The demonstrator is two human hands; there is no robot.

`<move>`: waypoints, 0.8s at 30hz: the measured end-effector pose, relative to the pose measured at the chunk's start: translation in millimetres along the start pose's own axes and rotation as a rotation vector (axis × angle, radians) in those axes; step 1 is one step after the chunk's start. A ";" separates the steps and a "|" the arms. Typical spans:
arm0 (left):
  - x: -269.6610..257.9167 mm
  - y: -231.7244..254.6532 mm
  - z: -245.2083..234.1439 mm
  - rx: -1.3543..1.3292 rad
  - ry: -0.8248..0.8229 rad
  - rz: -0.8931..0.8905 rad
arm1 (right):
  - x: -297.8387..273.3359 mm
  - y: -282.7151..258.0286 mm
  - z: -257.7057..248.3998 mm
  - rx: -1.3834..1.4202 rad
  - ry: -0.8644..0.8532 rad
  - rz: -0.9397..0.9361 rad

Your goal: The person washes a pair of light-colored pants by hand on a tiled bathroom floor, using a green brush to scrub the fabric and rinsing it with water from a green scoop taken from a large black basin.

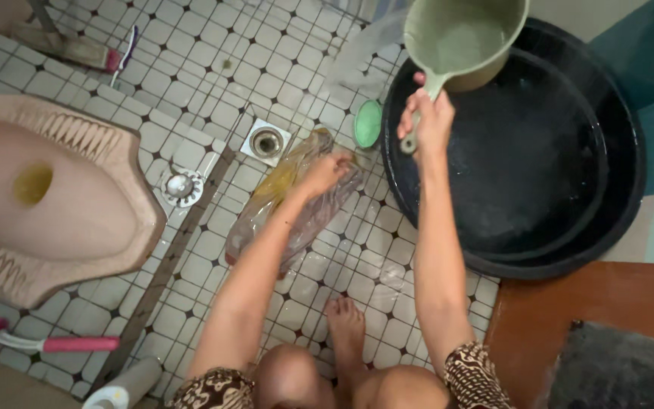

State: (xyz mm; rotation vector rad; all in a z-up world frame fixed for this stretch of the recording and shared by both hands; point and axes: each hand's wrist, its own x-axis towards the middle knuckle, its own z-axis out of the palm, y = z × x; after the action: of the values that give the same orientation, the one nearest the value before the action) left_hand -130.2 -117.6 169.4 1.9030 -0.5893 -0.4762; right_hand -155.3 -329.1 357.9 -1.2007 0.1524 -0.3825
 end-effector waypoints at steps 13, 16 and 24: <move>-55.0 -43.1 20.7 -0.282 0.124 -0.262 | -120.1 112.6 50.5 -0.042 -0.171 0.012; -70.2 -37.2 15.5 -0.362 0.173 -0.080 | -137.5 135.8 50.1 -0.218 -0.127 0.030; -80.7 -115.5 45.6 0.055 0.302 0.054 | -160.0 187.6 39.1 -0.359 -0.132 0.042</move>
State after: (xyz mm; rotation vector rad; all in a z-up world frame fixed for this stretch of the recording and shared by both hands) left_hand -199.6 -63.5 50.2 1.9581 -0.4559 -0.1340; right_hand -252.2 -178.3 184.0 -1.5700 0.1349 -0.2433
